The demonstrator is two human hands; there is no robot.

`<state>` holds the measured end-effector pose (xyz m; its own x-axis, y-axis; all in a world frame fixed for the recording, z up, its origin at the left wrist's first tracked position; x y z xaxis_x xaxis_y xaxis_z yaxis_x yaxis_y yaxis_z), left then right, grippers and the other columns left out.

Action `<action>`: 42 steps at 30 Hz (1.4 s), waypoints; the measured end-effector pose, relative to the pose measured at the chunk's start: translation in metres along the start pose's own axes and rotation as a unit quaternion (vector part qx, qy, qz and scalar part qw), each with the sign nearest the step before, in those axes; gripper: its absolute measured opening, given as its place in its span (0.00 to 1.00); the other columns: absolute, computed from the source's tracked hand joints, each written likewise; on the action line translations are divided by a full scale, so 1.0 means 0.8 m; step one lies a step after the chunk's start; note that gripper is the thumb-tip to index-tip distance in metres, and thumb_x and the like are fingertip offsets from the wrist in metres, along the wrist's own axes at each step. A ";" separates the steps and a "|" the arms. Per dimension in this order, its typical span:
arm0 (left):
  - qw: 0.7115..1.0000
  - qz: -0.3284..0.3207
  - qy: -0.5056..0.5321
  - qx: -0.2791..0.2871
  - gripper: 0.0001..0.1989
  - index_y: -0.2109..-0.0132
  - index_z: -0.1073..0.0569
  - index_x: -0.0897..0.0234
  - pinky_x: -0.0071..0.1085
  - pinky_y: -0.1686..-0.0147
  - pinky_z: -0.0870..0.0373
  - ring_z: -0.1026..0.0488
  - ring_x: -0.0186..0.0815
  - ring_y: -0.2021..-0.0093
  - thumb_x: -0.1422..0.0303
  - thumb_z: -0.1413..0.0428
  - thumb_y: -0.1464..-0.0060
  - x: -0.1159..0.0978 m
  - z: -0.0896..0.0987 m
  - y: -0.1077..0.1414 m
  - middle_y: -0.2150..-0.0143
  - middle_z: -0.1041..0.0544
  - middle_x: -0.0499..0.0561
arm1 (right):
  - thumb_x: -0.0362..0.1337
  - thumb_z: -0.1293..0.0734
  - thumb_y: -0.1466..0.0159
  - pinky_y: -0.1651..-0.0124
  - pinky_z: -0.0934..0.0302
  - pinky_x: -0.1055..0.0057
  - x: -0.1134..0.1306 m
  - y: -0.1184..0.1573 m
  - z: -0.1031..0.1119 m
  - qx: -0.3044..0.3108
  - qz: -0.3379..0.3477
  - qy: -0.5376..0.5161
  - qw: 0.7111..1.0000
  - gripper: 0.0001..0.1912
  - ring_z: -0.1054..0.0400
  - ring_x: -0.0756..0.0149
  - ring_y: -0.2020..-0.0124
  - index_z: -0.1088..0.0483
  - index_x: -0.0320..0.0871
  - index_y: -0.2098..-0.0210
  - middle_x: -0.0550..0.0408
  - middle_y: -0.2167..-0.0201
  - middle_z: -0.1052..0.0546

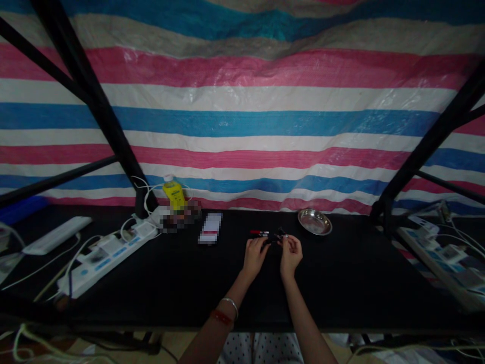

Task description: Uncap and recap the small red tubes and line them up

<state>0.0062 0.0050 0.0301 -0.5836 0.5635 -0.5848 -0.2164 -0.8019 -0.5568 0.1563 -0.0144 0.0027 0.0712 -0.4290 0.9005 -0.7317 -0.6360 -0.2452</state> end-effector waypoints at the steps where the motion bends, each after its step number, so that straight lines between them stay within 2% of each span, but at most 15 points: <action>1: 1.000 0.007 -0.002 -0.004 0.08 0.57 0.29 0.61 0.37 0.57 0.36 0.27 0.35 0.64 0.66 0.49 0.43 0.000 0.002 0.000 0.62 0.23 0.51 | 0.48 0.33 0.46 0.67 0.31 0.67 -0.002 -0.002 0.001 -0.003 0.002 0.002 1.000 0.17 0.29 0.64 0.68 0.34 0.42 0.63 0.53 0.70 0.26; 6: 1.000 0.003 -0.022 0.009 0.08 0.65 0.28 0.61 0.36 0.59 0.38 0.28 0.34 0.69 0.63 0.47 0.44 -0.005 0.005 0.001 0.70 0.24 0.48 | 0.47 0.32 0.49 0.71 0.32 0.68 -0.021 -0.010 0.010 -0.022 -0.053 -0.027 0.998 0.17 0.29 0.66 0.73 0.34 0.42 0.66 0.56 0.74 0.26; 11: 0.996 -0.065 -0.026 0.047 0.10 0.64 0.29 0.61 0.35 0.61 0.37 0.28 0.35 0.64 0.63 0.51 0.41 -0.019 -0.002 0.003 0.67 0.24 0.50 | 0.46 0.31 0.50 0.75 0.35 0.72 -0.027 -0.015 0.014 -0.027 -0.084 -0.053 0.995 0.15 0.31 0.69 0.77 0.34 0.42 0.70 0.58 0.76 0.27; 14: 0.996 -0.065 -0.027 0.061 0.11 0.62 0.30 0.61 0.35 0.59 0.36 0.29 0.36 0.62 0.65 0.56 0.39 -0.019 -0.003 0.002 0.65 0.25 0.51 | 0.47 0.30 0.52 0.75 0.35 0.72 -0.026 -0.017 0.012 -0.022 -0.093 -0.063 0.993 0.16 0.31 0.69 0.77 0.33 0.42 0.71 0.58 0.77 0.27; 18: 0.997 -0.035 -0.028 0.056 0.13 0.60 0.32 0.62 0.36 0.58 0.37 0.31 0.37 0.60 0.67 0.61 0.38 -0.007 0.011 -0.004 0.62 0.27 0.52 | 0.48 0.28 0.54 0.74 0.35 0.71 -0.026 -0.014 -0.001 0.037 -0.129 -0.061 0.989 0.18 0.29 0.67 0.76 0.32 0.41 0.71 0.56 0.77 0.26; 22: 0.998 0.012 -0.048 0.037 0.14 0.62 0.33 0.61 0.36 0.59 0.38 0.32 0.37 0.60 0.67 0.63 0.38 0.016 0.033 -0.009 0.63 0.29 0.51 | 0.47 0.28 0.53 0.76 0.37 0.74 -0.021 -0.005 -0.016 0.107 -0.142 -0.021 0.984 0.24 0.29 0.65 0.72 0.30 0.41 0.60 0.54 0.74 0.23; 24: 0.997 0.038 -0.056 0.026 0.14 0.63 0.34 0.61 0.35 0.59 0.38 0.33 0.37 0.60 0.67 0.63 0.38 0.027 0.040 -0.009 0.63 0.30 0.51 | 0.46 0.29 0.53 0.74 0.37 0.74 -0.019 -0.002 -0.021 0.133 -0.141 0.006 0.981 0.25 0.29 0.65 0.71 0.29 0.41 0.57 0.54 0.73 0.23; 29: 0.993 0.101 -0.064 0.016 0.13 0.67 0.33 0.61 0.34 0.59 0.38 0.33 0.36 0.60 0.69 0.60 0.40 0.051 0.040 -0.009 0.63 0.31 0.50 | 0.45 0.28 0.53 0.63 0.35 0.68 -0.021 0.000 -0.032 0.193 -0.115 0.050 0.973 0.17 0.28 0.63 0.67 0.24 0.40 0.68 0.52 0.69 0.22; 35: 0.974 0.192 -0.118 0.024 0.13 0.69 0.30 0.62 0.34 0.62 0.38 0.33 0.38 0.61 0.71 0.58 0.42 0.077 0.039 -0.005 0.64 0.31 0.51 | 0.44 0.29 0.52 0.62 0.37 0.66 -0.027 0.003 -0.033 0.250 -0.053 0.165 0.953 0.13 0.30 0.63 0.69 0.23 0.43 0.69 0.53 0.72 0.23; 42: 0.954 0.209 -0.201 0.073 0.14 0.67 0.27 0.64 0.33 0.60 0.39 0.34 0.38 0.59 0.69 0.57 0.42 0.070 0.041 -0.002 0.62 0.31 0.53 | 0.43 0.31 0.50 0.62 0.37 0.67 -0.024 0.002 -0.031 0.293 -0.018 0.235 0.926 0.12 0.30 0.61 0.67 0.23 0.44 0.68 0.52 0.70 0.23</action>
<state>-0.0521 0.0311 0.0174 -0.8898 0.0905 -0.4473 0.0112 -0.9755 -0.2196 0.1365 0.0088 -0.0059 -0.3162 -0.1611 0.9349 -0.2310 -0.9428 -0.2405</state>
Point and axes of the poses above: each hand's wrist, its own y-axis away from the middle knuckle, its own z-axis out of the back of the hand, x = y × z, the point moved 7 cm from there along -y, towards the middle knuckle
